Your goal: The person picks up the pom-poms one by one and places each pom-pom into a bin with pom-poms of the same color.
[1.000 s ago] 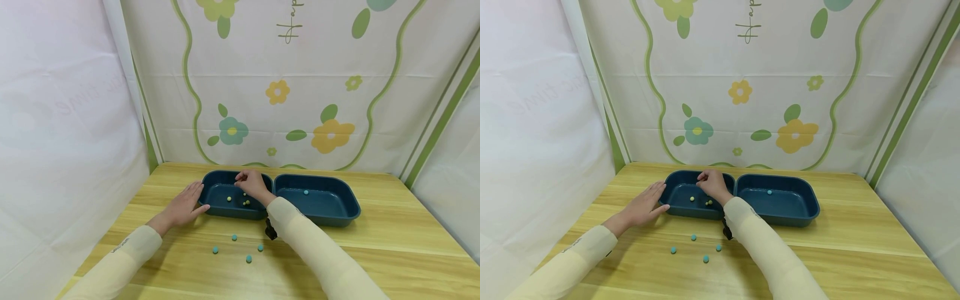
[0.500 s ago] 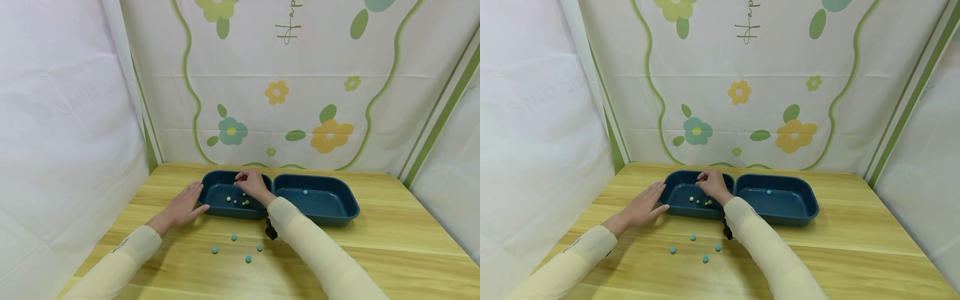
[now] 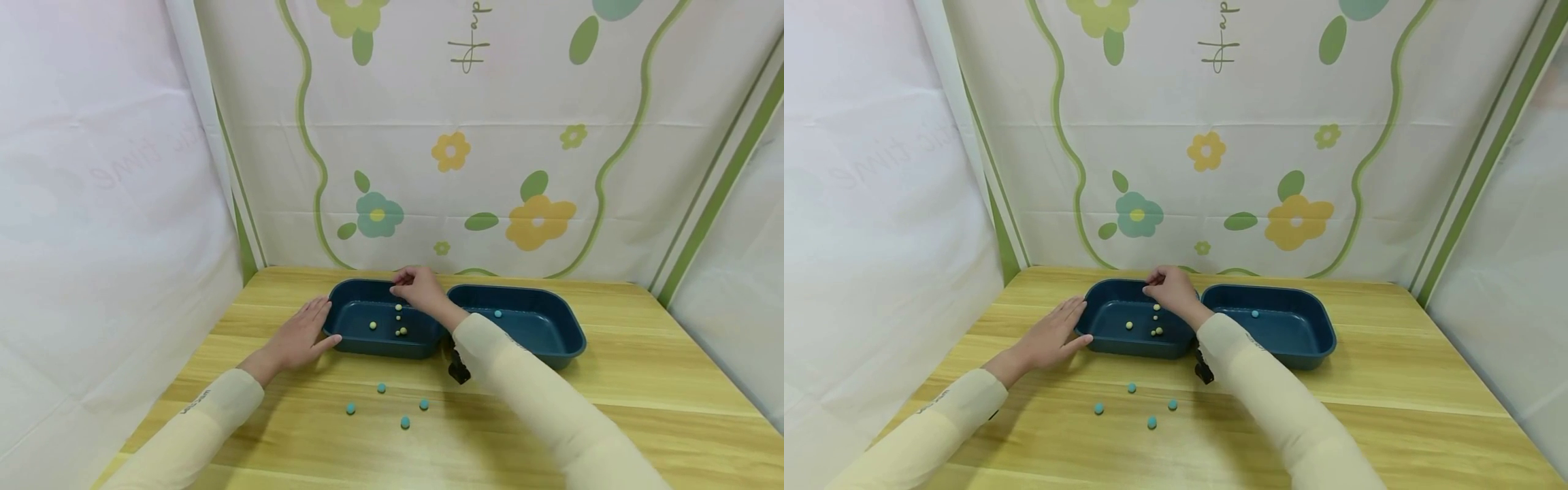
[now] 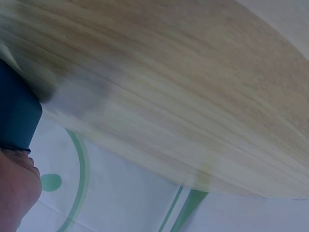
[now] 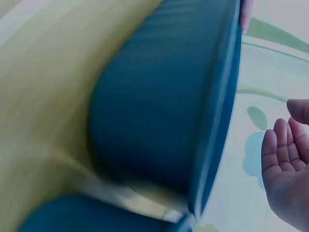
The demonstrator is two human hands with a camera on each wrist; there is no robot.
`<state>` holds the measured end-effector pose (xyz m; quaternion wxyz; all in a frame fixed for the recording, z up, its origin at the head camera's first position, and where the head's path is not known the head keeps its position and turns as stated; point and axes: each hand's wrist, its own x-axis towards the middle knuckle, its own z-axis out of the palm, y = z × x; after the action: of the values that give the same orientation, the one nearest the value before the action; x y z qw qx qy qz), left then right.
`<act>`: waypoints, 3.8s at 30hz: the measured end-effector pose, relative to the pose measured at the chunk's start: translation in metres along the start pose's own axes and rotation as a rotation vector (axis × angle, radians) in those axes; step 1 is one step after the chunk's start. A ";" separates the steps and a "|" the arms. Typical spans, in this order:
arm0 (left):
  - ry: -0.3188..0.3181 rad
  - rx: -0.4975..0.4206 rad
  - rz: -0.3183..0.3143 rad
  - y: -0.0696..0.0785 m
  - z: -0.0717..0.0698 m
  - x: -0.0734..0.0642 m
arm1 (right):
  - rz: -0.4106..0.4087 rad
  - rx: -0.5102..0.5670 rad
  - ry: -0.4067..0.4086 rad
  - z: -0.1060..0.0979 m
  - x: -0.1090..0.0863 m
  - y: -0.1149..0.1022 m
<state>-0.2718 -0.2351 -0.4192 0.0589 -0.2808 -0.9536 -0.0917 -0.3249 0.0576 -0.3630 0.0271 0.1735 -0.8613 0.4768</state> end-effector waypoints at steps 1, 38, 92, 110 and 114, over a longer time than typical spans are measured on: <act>-0.001 0.001 0.000 0.000 0.000 0.000 | -0.008 -0.005 -0.003 -0.004 -0.002 0.000; -0.007 -0.005 -0.012 0.000 0.000 0.001 | -0.131 -0.003 0.058 -0.147 -0.126 0.044; 0.006 -0.027 -0.008 0.002 -0.001 -0.003 | -0.458 -0.871 0.048 -0.213 -0.207 0.170; 0.082 -0.065 0.018 -0.001 -0.013 -0.017 | -0.482 -0.878 0.094 -0.208 -0.202 0.177; 0.131 -0.046 0.065 0.002 -0.019 -0.023 | -0.485 -0.865 0.097 -0.208 -0.201 0.176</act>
<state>-0.2505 -0.2491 -0.4043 0.1174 -0.3065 -0.9356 -0.1299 -0.2179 0.3705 -0.4360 0.2466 0.3193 -0.9128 0.0635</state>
